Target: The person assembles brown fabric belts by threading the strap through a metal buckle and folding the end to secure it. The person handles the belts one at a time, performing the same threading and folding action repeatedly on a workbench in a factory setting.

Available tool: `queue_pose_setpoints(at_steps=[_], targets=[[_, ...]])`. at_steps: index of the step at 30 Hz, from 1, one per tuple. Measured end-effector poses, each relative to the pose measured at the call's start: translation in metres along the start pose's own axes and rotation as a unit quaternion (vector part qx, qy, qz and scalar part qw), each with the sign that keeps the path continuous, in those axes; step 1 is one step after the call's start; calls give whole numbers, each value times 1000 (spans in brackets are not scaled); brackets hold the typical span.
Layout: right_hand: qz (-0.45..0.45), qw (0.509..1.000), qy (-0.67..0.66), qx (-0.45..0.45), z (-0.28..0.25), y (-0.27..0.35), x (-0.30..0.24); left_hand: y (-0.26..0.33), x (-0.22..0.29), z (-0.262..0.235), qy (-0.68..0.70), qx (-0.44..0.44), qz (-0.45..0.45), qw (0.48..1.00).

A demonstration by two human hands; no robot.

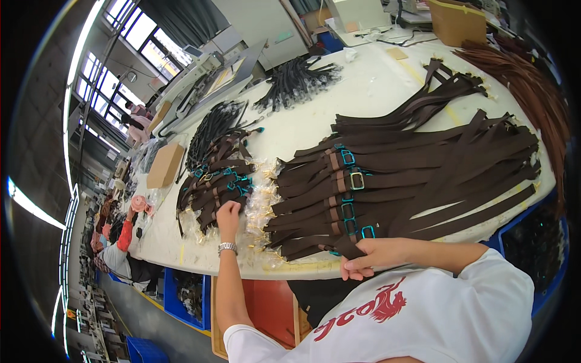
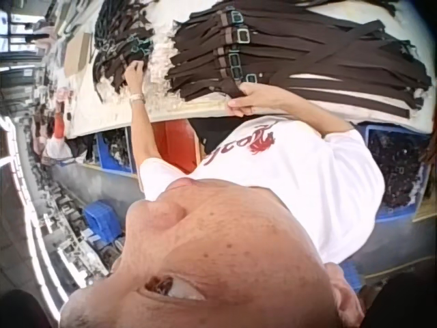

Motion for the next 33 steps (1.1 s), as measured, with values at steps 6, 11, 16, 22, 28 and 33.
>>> queue_pose_setpoints(at_steps=[6,11,16,22,28,33], targets=[[25,993,-109,34,-15,-5,-6,-29,108,-130,233,19,-78,969],[-2,987,-161,24,-17,-27,-4,14,223,-179,444,1,-71,893],[-14,947,-319,-4,-7,-33,-19,115,287,-122,528,-92,-234,811],[14,938,-346,32,-3,-23,0,173,298,-51,615,-60,-286,733],[-54,908,-414,37,-4,-16,13,185,295,-42,570,-79,-279,769],[-65,931,-346,91,-5,-16,17,181,296,-36,548,-73,-261,791]])
Point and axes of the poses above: each hand's wrist, its own y-axis away from the middle knuckle, its own z-axis out of the palm, x = y × z, the point moved 2 cm from there along -y, towards the middle knuckle, and after that the axes turned 7 degrees about z, right-handed, at the moved point
